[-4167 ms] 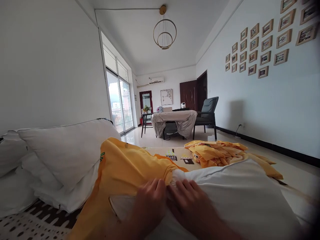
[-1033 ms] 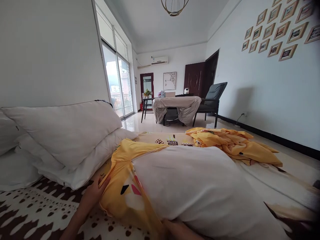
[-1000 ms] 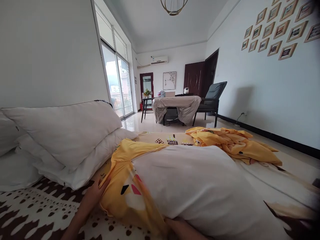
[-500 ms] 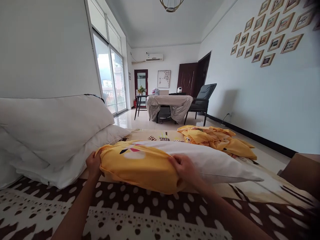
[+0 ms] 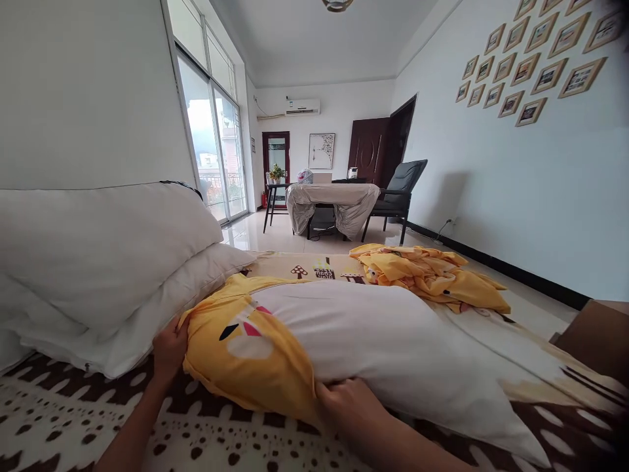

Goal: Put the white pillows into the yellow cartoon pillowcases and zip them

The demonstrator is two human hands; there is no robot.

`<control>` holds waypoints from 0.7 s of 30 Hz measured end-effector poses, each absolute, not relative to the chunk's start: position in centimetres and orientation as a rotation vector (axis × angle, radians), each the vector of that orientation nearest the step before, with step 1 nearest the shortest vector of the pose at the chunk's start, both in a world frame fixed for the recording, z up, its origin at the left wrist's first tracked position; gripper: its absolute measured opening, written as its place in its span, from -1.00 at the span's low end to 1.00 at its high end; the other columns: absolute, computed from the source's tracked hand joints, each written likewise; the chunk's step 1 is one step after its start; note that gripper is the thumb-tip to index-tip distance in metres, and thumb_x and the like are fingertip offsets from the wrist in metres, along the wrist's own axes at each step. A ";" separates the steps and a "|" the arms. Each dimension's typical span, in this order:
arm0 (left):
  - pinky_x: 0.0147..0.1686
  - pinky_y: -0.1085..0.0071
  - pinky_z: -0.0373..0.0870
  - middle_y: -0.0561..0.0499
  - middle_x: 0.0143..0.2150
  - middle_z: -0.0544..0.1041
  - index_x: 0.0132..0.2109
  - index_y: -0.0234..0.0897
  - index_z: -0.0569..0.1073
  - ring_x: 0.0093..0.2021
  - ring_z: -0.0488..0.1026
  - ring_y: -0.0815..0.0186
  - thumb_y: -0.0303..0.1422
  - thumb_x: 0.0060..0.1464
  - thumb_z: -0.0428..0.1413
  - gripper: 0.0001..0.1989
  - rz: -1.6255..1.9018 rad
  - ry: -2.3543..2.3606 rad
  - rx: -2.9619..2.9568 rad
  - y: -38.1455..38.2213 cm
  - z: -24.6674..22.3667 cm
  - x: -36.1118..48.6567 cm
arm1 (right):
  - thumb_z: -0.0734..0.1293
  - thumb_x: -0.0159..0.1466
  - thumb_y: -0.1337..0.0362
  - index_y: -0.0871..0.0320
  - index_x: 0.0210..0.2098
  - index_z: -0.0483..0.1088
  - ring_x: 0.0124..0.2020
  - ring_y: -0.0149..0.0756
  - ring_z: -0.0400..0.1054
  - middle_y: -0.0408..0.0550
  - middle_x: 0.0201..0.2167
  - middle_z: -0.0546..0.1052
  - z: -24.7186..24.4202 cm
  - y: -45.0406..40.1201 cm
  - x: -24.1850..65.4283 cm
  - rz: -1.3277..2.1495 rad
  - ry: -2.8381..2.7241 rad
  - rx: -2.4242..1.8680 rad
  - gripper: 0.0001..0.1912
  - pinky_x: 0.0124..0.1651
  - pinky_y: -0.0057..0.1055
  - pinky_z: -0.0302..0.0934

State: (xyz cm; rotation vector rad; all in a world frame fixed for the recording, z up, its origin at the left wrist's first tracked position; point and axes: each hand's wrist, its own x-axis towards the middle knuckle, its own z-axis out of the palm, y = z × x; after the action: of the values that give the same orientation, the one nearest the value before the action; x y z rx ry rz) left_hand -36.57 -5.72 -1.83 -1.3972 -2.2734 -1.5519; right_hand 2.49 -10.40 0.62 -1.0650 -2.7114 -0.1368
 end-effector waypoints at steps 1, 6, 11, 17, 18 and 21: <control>-0.48 0.46 -0.03 0.15 -0.66 0.07 -0.57 -0.20 0.10 -0.56 0.04 0.37 -0.10 0.06 -0.05 -0.63 -1.483 -2.300 -1.400 -6.0 -2.1 -36.6 | 0.29 -0.02 0.49 0.14 -0.33 0.36 -0.61 -0.33 0.32 -0.11 -0.54 0.54 0.9 -10.1 1.8 -0.137 -2.698 -1.118 -0.76 -0.56 -0.40 -0.11; -0.50 0.45 -0.05 0.13 -0.67 0.11 -0.56 -0.20 0.16 -0.60 0.04 0.36 -0.16 0.07 -0.04 -0.67 -1.344 -2.352 -1.355 -6.2 -2.0 -36.6 | 0.10 0.29 0.35 0.15 -0.46 0.25 -0.53 -0.40 0.26 -0.10 -0.54 0.48 6.5 -7.9 0.1 0.351 -2.310 -1.237 -0.78 -0.45 -0.46 -0.06; -0.48 0.45 -0.04 0.16 -0.62 0.00 -0.54 -0.20 -0.01 -0.55 -0.02 0.39 -0.15 0.14 -0.12 -0.63 -1.484 -2.211 -1.076 -3.3 1.4 -36.2 | 0.16 0.26 0.22 0.15 -0.58 0.22 -0.55 -0.42 0.15 -0.17 -0.63 0.34 15.0 -6.2 2.0 0.390 -2.071 -1.226 -0.70 -0.47 -0.46 -0.07; -0.50 0.44 -0.07 0.16 -0.63 0.00 -0.53 -0.19 -0.01 -0.56 -0.03 0.38 -0.14 0.13 -0.13 -0.64 -1.474 -2.217 -1.056 -2.5 -0.1 -35.0 | 0.16 0.25 0.18 0.16 -0.61 0.21 -0.55 -0.43 0.12 -0.18 -0.63 0.34 12.8 -6.5 3.9 0.457 -2.177 -1.272 -0.66 -0.48 -0.45 -0.08; -0.50 0.45 -0.08 0.15 -0.64 0.03 -0.54 -0.19 0.03 -0.58 -0.01 0.38 -0.15 0.10 -0.10 -0.65 -1.450 -2.235 -1.127 -2.9 -1.0 -35.0 | 0.17 0.23 0.23 0.16 -0.63 0.18 -0.55 -0.43 0.11 -0.17 -0.63 0.34 11.0 -6.3 4.3 0.491 -2.219 -1.332 -0.68 -0.47 -0.45 -0.09; -0.51 0.44 -0.04 0.10 -0.65 0.19 -0.54 -0.20 0.17 -0.59 0.10 0.33 -0.14 0.08 -0.08 -0.68 -1.253 -2.330 -1.408 -4.9 -2.3 -35.9 | 0.18 0.19 0.29 0.17 -0.64 0.20 -0.53 -0.42 0.13 -0.16 -0.62 0.35 6.2 -5.4 6.1 0.646 -2.271 -1.446 -0.72 -0.46 -0.46 -0.07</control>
State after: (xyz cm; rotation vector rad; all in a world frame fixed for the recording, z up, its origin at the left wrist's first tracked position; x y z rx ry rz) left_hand -35.88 -4.88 -2.29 -1.4083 -2.3298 -1.2533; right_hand 6.05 -5.44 6.23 -1.4458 -2.2705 0.6456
